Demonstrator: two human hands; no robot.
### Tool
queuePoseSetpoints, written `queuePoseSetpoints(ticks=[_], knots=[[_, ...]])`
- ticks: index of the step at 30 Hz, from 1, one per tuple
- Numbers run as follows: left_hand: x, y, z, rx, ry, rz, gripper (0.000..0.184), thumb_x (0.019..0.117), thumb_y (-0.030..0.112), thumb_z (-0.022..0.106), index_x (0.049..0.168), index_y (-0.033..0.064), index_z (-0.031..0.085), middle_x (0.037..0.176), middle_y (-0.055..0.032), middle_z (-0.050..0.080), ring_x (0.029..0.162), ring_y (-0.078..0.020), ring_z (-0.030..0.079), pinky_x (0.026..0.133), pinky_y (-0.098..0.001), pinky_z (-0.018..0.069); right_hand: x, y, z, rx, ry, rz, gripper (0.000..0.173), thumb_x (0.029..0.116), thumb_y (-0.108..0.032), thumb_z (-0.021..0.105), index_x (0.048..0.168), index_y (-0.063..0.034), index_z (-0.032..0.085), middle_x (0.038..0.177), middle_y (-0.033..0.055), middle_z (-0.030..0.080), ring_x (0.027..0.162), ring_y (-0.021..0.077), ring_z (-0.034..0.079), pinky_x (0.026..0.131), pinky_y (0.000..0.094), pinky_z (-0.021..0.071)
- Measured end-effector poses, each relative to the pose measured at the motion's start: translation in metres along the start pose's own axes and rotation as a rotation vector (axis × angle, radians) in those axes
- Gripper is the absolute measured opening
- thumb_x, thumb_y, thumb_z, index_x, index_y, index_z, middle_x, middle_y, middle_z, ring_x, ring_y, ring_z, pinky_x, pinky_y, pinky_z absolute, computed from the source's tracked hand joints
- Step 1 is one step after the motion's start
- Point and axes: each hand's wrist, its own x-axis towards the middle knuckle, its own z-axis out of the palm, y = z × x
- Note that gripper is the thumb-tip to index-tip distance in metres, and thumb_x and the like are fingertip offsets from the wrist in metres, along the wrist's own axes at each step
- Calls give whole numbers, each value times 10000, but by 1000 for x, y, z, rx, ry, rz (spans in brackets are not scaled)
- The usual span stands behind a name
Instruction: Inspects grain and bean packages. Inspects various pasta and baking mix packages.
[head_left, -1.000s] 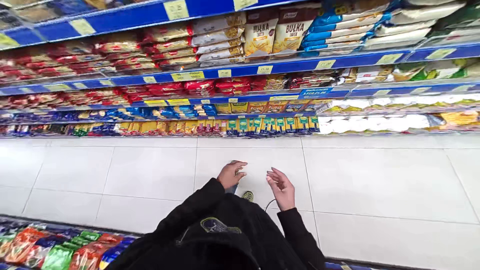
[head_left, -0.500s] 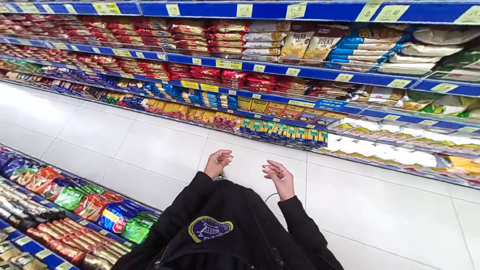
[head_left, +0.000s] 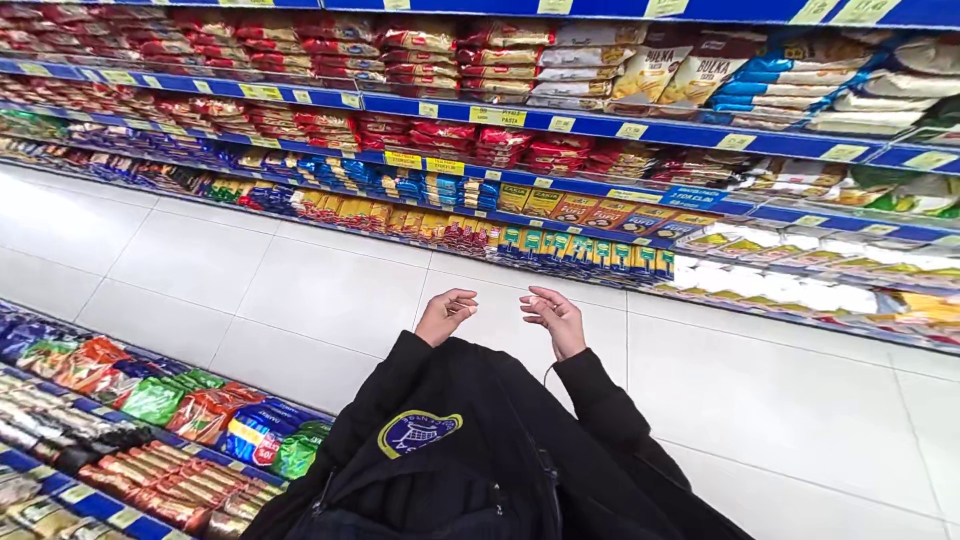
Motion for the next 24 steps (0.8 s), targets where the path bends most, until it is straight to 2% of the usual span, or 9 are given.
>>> queuePoseSetpoints(ticks=[6, 12, 18, 24], knots=[[-5, -13, -92, -97, 70, 28, 357, 984, 51, 602, 1320, -67, 586, 1183, -185, 708, 1002, -245, 730, 878, -405, 619, 30, 15, 79, 184, 31, 126, 318, 1042, -128, 535, 1292, 49, 618, 1109, 195, 728, 947, 282, 738, 779, 402, 631], [-24, -32, -161, -228, 153, -82, 361, 992, 61, 612, 1330, -64, 584, 1163, -192, 718, 1010, -284, 735, 860, -430, 633, 92, 48, 137, 439, 215, 392, 318, 1077, -203, 511, 1284, 18, 608, 1058, 161, 742, 927, 248, 742, 803, 379, 618], [-25, -55, -192, -303, 235, -218, 339, 1004, 55, 580, 1321, -63, 593, 1181, -189, 720, 1036, -307, 731, 881, -441, 630, 212, 81, 165, 423, 315, 490, 385, 1071, -223, 532, 1375, 14, 522, 1123, 160, 720, 951, 237, 733, 824, 367, 609], [-15, -68, -215, -385, 306, -369, 342, 1011, 75, 584, 1324, -62, 594, 1178, -223, 718, 1015, -353, 736, 884, -462, 633, 364, 115, 168, 398, 417, 533, 481, 1064, -195, 544, 1473, 4, 388, 1267, 219, 649, 1031, 271, 714, 852, 375, 605]])
